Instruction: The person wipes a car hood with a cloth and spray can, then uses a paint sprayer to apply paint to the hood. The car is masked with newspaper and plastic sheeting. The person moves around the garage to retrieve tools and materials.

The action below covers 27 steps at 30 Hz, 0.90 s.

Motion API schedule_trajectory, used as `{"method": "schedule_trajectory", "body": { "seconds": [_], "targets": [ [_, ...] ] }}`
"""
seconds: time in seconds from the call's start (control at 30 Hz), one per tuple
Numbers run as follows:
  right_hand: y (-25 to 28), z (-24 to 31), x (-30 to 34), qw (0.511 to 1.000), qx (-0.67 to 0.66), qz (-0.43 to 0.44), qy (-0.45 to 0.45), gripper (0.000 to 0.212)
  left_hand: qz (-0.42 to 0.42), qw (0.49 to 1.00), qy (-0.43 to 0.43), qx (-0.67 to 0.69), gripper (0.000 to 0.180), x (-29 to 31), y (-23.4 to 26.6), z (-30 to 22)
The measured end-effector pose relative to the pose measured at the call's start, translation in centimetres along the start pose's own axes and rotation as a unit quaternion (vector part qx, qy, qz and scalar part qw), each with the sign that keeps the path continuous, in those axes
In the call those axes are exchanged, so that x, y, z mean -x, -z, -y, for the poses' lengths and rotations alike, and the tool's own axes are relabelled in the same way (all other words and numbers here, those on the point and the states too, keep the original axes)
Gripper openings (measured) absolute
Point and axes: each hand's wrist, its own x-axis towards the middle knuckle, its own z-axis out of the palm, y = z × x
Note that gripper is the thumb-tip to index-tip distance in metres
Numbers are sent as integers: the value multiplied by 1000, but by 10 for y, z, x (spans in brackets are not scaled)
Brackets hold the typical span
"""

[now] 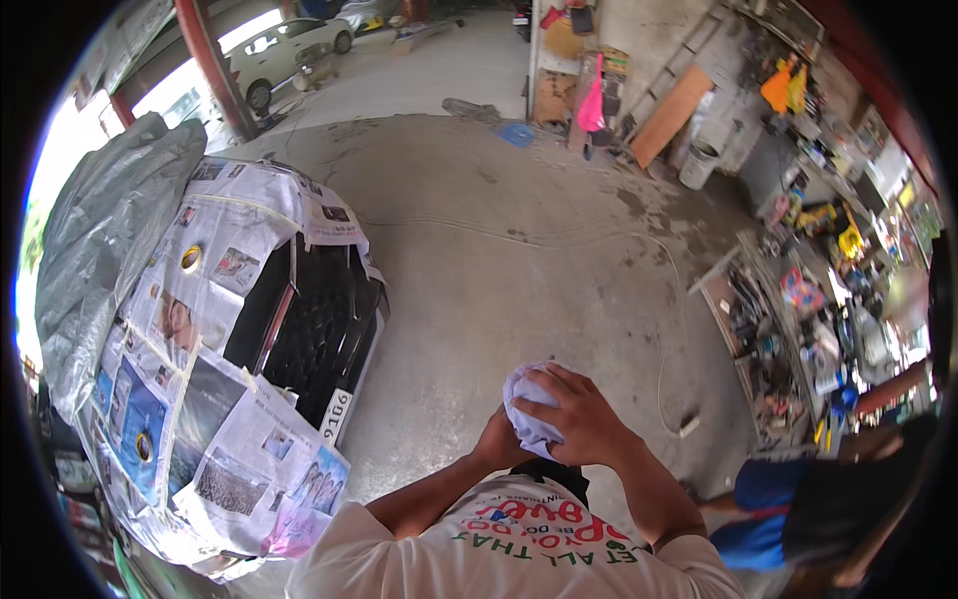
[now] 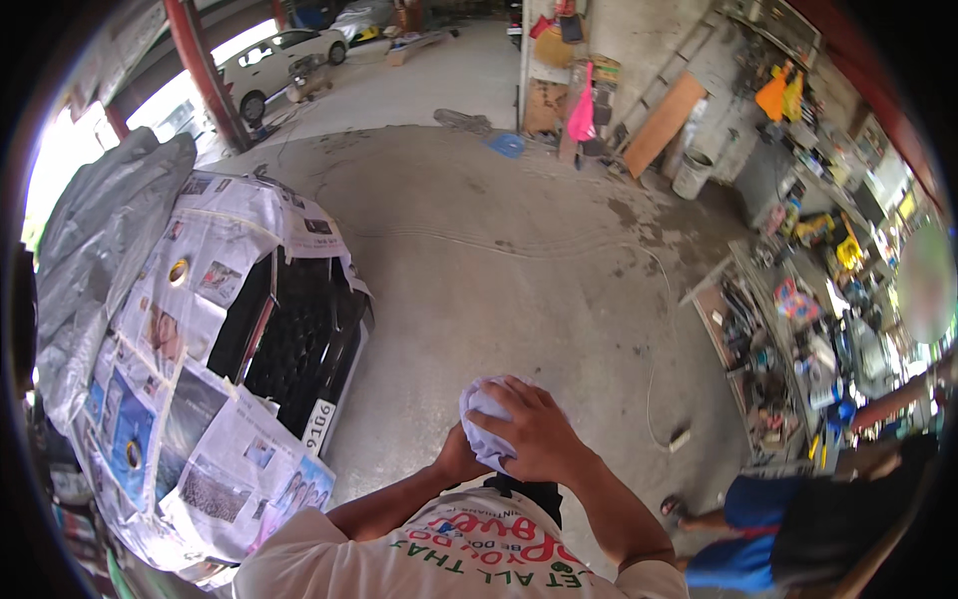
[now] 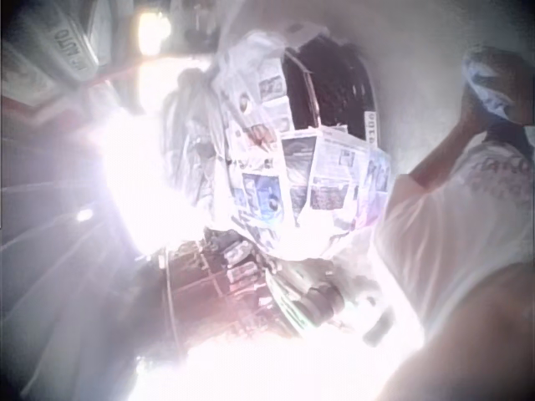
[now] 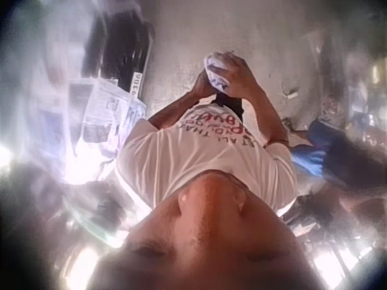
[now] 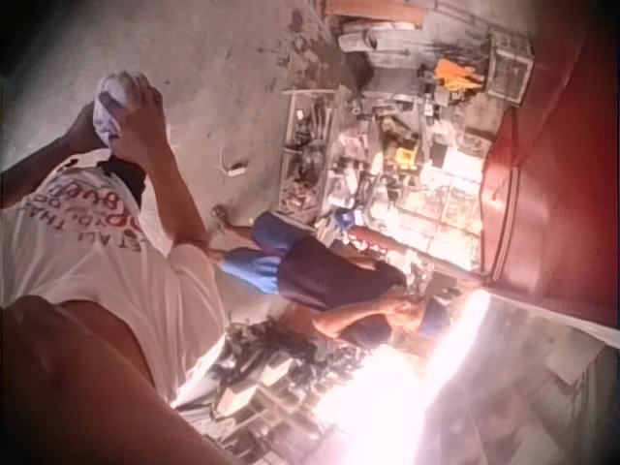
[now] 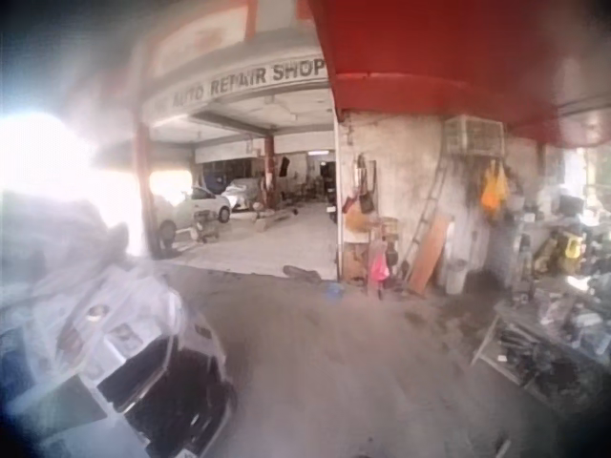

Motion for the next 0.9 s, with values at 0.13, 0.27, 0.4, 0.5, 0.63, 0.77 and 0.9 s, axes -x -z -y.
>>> {"method": "schedule_trajectory", "body": {
  "seconds": [0.13,0.27,0.4,0.5,0.63,0.77,0.9],
  "targets": [
    [40,-121,-87,998,-24,30,53,70,-84,992,73,52,100,-128,31,2],
    [77,-206,-196,989,11,44,138,64,-129,988,51,-73,101,-242,84,30],
    [50,-296,-311,978,53,0,202,59,-154,980,130,-2,95,-349,147,67],
    [48,-354,-403,971,50,48,227,59,-182,978,41,-91,93,-418,173,173],
    [96,-441,-533,966,-2,153,207,66,-180,980,-70,51,76,-572,274,184],
    [150,-535,-658,948,-233,128,177,76,-153,976,-86,126,85,-702,368,216],
    [157,-652,-757,906,-414,-1,88,77,-129,988,-62,50,82,-835,448,258]
  ]
}}
